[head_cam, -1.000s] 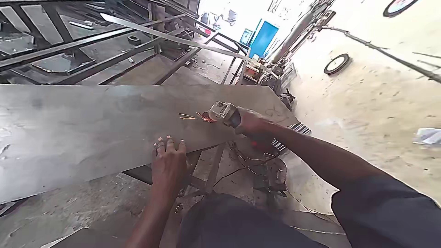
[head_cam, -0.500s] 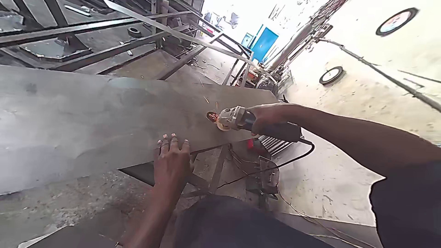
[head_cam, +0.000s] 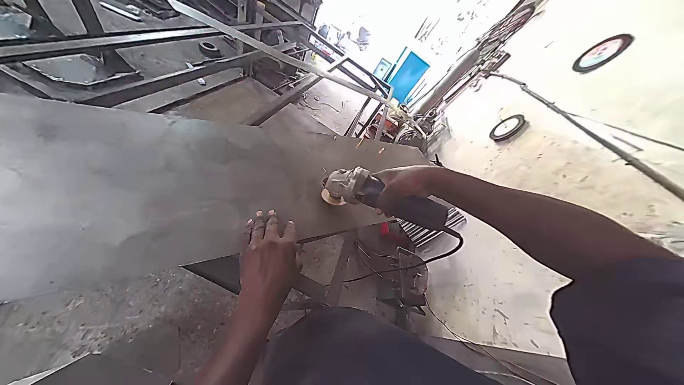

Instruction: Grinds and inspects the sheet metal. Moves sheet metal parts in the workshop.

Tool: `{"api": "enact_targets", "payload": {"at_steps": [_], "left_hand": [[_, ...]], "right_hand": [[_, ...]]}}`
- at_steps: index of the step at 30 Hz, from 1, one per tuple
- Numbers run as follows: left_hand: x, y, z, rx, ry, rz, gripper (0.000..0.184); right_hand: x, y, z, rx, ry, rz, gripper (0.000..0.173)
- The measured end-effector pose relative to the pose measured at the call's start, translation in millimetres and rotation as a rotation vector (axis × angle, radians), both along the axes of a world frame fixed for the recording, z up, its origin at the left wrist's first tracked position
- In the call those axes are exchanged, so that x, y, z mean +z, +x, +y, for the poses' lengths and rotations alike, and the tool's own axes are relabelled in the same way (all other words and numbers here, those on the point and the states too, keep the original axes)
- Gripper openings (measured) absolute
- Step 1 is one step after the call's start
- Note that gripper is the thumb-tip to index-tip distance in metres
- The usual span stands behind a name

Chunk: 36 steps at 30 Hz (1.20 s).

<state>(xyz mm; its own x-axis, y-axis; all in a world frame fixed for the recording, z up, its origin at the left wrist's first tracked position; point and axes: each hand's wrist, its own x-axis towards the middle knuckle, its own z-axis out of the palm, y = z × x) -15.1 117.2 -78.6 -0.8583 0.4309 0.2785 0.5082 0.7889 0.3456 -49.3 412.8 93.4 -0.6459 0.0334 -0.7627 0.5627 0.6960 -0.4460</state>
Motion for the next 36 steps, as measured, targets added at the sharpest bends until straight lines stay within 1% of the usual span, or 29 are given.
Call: {"api": "enact_targets", "payload": {"at_steps": [2,6,10,14,16,19,20,22,24,27,29,32,36], "left_hand": [[-2,0,-1,-0.002,-0.001,0.002,0.037],[-2,-1,-4,-0.009,0.015,-0.005,0.038],[-1,-1,-2,0.000,0.018,0.002,0.038],[-4,-1,-2,0.003,0.017,0.015,0.039],[-3,-1,-3,0.003,0.027,0.005,0.039],[-3,-1,-3,0.014,0.048,0.020,0.039],[-3,-1,-3,0.013,0.048,0.020,0.039],[-3,0,-3,0.009,0.048,0.022,0.039],[-3,-1,-4,0.008,0.043,0.030,0.040],[-4,-2,-6,0.019,0.045,0.039,0.042],[-6,-3,-5,0.022,0.062,0.058,0.042],[-4,-2,-3,0.022,0.081,0.039,0.042],[-3,-1,-5,0.023,0.068,0.024,0.042]], "right_hand": [[-3,-3,-3,-0.036,-0.041,0.000,0.056],[1,2,1,-0.070,-0.026,-0.023,0.052],[-5,-3,-3,-0.060,-0.072,-0.002,0.054],[-7,-4,-8,-0.077,-0.083,-0.011,0.050],[-5,-2,-6,-0.079,-0.084,-0.024,0.053],[-6,-6,-13,0.004,0.017,0.067,0.057],[-8,-12,-15,0.058,0.105,0.133,0.059],[-17,-27,-7,0.159,0.345,0.243,0.064],[-21,-32,14,0.145,0.460,0.273,0.069],[-20,-23,46,0.043,0.447,0.288,0.065],[-19,-14,54,0.001,0.407,0.293,0.065],[-26,-2,51,0.035,0.369,0.310,0.068],[-24,5,46,0.117,0.473,0.302,0.070]]}}
